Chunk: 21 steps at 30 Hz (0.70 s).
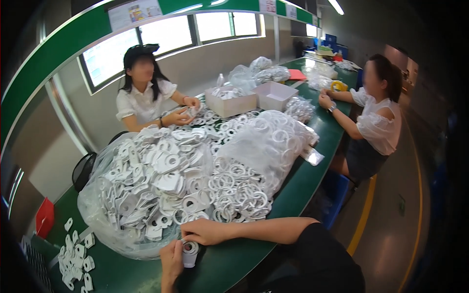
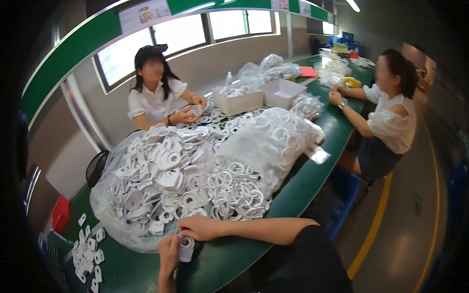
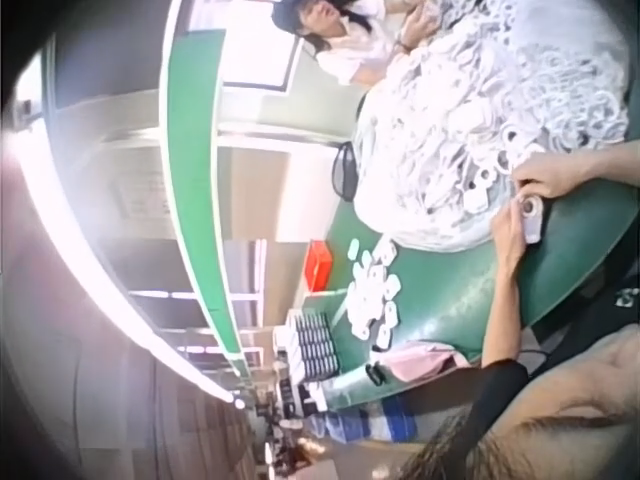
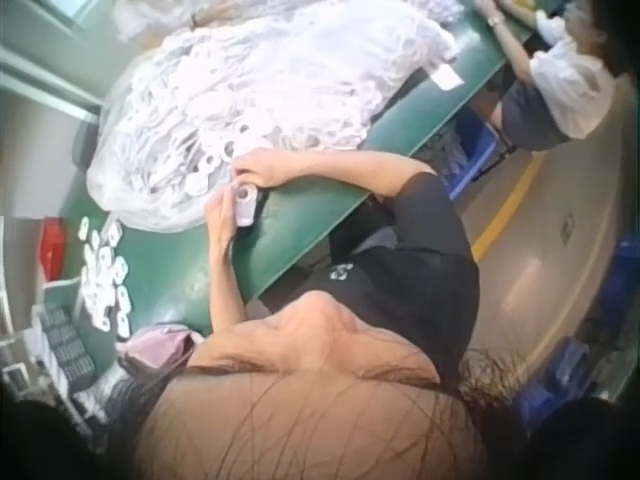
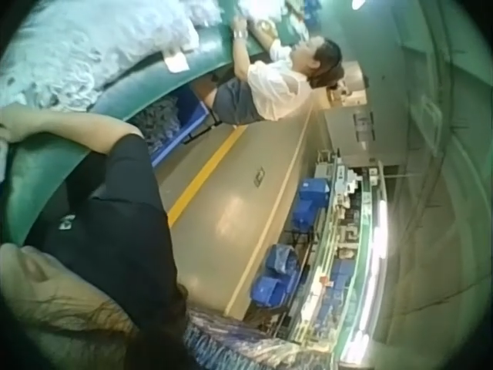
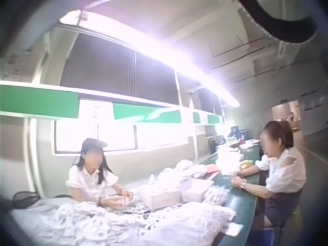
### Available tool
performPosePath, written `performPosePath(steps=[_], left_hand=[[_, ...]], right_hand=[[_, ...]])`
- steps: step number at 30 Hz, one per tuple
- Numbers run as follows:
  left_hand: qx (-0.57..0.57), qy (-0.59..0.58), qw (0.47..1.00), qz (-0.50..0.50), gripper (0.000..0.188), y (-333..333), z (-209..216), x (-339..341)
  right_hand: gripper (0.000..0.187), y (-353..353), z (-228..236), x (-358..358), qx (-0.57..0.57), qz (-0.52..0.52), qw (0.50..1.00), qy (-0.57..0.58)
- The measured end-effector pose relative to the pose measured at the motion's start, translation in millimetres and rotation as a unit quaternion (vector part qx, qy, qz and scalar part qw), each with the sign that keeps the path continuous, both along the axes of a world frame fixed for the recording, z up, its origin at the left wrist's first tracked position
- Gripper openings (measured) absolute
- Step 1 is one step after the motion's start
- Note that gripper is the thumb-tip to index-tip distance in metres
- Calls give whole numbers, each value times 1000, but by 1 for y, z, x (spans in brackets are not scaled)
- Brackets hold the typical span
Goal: Sorting and inspecting small circular plastic light fixture components on a factory assembly line.
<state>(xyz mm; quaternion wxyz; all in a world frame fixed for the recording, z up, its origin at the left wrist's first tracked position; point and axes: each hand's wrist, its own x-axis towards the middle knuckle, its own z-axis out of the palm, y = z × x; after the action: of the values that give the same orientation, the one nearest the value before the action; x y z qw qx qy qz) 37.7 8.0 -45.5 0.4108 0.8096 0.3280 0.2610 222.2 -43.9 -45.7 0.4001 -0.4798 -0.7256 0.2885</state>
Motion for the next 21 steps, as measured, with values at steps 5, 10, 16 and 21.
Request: performPosePath(steps=[5, 10, 16, 21], left_hand=[[11, -21, 1000, 20, 31, 1, -15, 6], [-235, -269, 934, 33, 17, -7, -23, 11], [-293, -279, 912, -63, 22, -19, -16, 15], [-249, -165, 951, -76, 32, 2, -27, 4]], right_hand=[[17, 4, -9, -2, 47, -72, 995, 52], [19, 10, -7, 3, -74, -59, 965, 244], [21, 10, -12, 5, -103, -38, 958, 266], [20, 5, 1, 7, -76, 20, 984, 159]])
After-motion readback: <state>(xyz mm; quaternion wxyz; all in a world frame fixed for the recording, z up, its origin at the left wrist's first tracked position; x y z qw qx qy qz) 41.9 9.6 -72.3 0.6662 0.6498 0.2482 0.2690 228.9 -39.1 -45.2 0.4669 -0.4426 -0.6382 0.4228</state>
